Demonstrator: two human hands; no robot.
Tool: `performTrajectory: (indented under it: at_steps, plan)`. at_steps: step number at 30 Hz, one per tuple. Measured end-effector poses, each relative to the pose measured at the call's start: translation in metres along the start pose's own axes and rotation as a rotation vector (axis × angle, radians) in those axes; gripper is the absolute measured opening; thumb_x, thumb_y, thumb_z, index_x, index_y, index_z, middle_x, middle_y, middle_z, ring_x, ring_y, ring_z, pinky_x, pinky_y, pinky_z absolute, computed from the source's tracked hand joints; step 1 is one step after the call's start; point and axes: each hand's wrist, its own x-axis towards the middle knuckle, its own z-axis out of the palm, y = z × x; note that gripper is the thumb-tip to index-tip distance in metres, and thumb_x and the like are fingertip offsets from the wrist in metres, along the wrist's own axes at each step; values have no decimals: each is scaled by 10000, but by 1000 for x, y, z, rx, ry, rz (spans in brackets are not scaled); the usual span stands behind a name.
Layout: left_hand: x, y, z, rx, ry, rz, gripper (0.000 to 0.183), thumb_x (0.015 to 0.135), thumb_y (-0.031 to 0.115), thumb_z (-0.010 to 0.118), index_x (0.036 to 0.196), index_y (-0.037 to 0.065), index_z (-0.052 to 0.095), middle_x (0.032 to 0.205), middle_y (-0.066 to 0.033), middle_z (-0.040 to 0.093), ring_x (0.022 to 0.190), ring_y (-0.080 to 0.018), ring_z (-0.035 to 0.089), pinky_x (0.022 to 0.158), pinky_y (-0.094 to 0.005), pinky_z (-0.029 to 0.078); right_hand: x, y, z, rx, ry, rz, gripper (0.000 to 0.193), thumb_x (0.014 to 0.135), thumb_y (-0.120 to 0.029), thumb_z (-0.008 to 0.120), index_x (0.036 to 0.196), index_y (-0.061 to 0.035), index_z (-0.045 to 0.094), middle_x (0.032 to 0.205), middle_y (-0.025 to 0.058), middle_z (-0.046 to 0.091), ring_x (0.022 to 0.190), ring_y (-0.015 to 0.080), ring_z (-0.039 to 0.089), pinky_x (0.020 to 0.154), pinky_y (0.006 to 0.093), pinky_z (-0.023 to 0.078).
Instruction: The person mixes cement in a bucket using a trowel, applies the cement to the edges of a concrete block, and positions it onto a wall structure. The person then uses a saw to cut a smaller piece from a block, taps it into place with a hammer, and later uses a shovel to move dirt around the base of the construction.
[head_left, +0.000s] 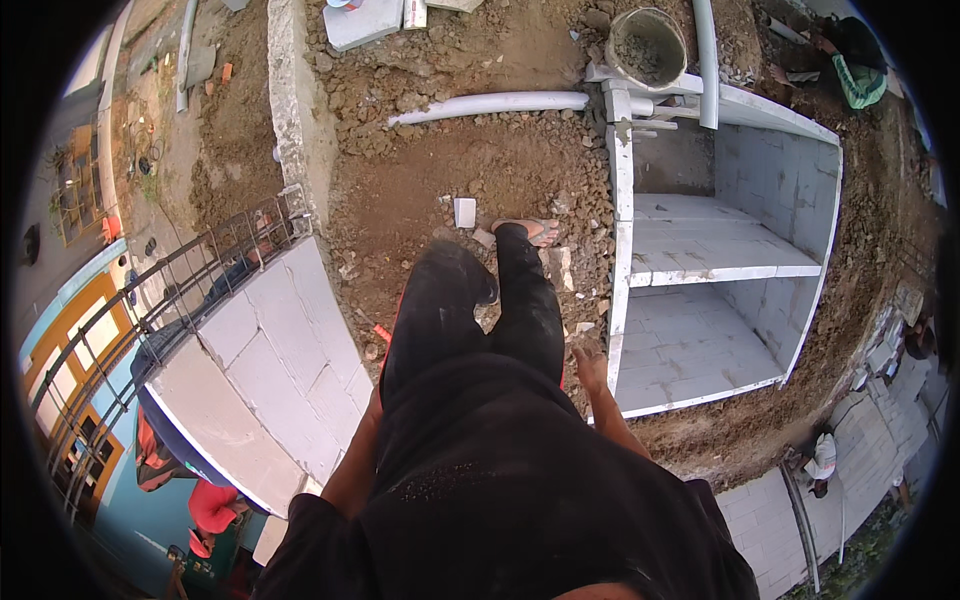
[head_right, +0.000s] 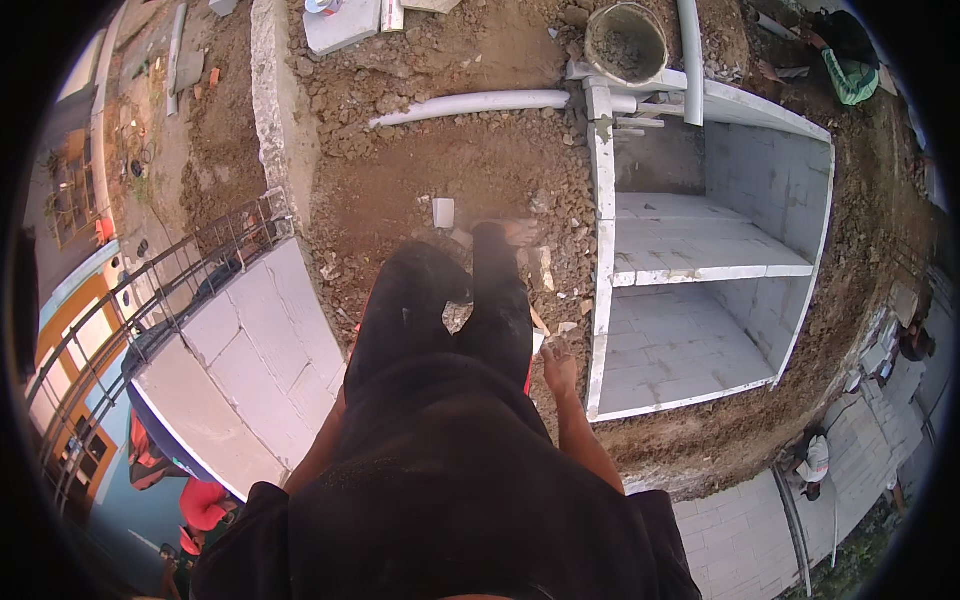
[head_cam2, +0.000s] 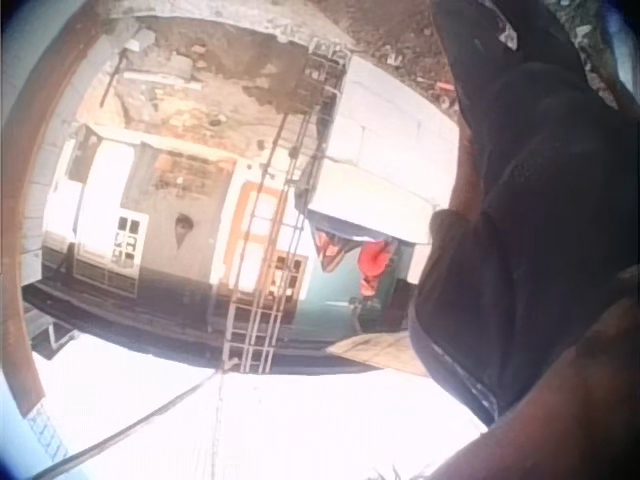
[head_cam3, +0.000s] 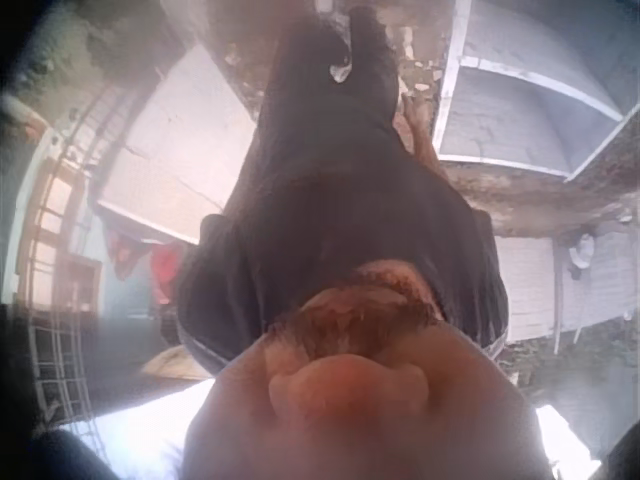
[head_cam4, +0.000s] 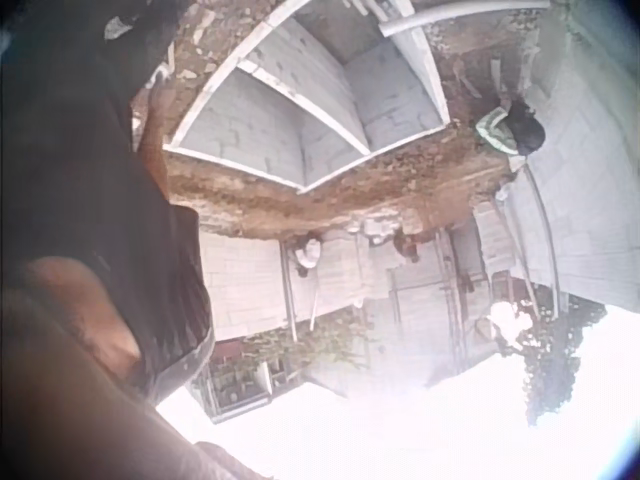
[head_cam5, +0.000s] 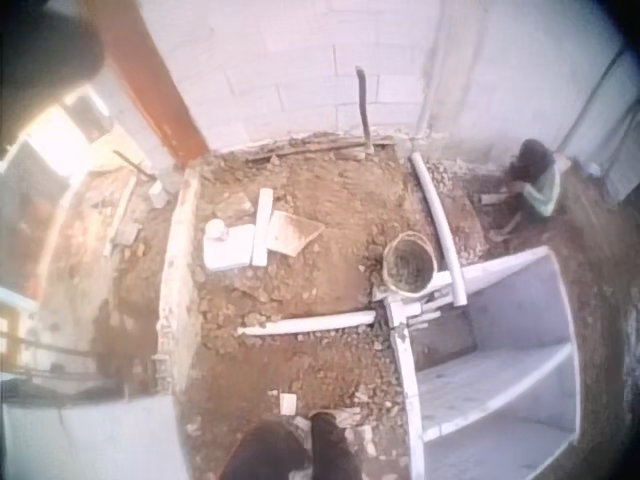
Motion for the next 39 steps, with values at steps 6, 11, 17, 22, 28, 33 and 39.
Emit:
performTrajectory:
  at_steps: [6, 11, 17, 22, 28, 33, 39]
  plan:
    - [-12, -63, 6, -101, 11, 73, 547, 907, 408, 642, 1261, -8, 685, 1160, -93, 719, 1064, -188, 645, 945, -381, 518, -35, -11, -55, 75, -74, 205, 653, 972, -262, 639, 1542, -48, 402, 1164, 158, 672, 960, 254, 677, 739, 402, 601]
    - [-7, -78, 7, -96, -21, 173, 481, 911, 337, 663, 1245, -8, 694, 1136, -82, 729, 1033, -176, 654, 934, -372, 522, -104, -20, -62, 266, -63, 299, 625, 997, -290, 605, 1537, -46, 406, 1216, 151, 658, 1044, 284, 669, 860, 465, 568]
    - [-11, -116, -3, -132, -7, 258, 405, 916, 252, 689, 1226, -9, 705, 1106, -70, 739, 997, -161, 664, 920, -361, 528, -148, 10, -55, 236, -143, 311, 529, 1013, -231, 592, 1467, 13, 474, 1192, 215, 675, 1036, 291, 680, 872, 404, 555]
    - [12, -127, 9, -6, 12, 428, 311, 914, 148, 664, 1180, -5, 719, 1055, -64, 753, 930, -160, 663, 884, -358, 527, -179, 3, -72, 266, -32, 345, 498, 1024, -244, 557, 1473, -39, 488, 1184, 194, 687, 996, 290, 713, 752, 404, 589]
    - [37, -176, 27, -528, -73, 281, 304, 972, 111, 598, 1223, -33, 692, 1135, -78, 727, 980, -144, 659, 892, -327, 538, -138, 43, -92, 221, -86, 328, 495, 1011, -235, 571, 1449, -17, 501, 1188, 215, 680, 1006, 304, 705, 775, 423, 601]
    - [43, -193, 42, -268, 13, 299, 357, 970, 176, 635, 1262, -25, 678, 1170, -116, 725, 1014, -166, 669, 911, -340, 542, -116, 19, -101, 259, -126, 204, 498, 1032, -290, 572, 1449, -28, 497, 1173, 185, 690, 993, 277, 712, 779, 392, 583]
    - [73, -169, 67, -262, 18, 227, 400, 968, 250, 648, 1260, -22, 681, 1165, -153, 729, 1038, -211, 685, 917, -359, 540, -98, 25, -119, 237, -104, 214, 502, 1031, -289, 573, 1448, -20, 495, 1166, 191, 687, 994, 290, 709, 791, 403, 591]
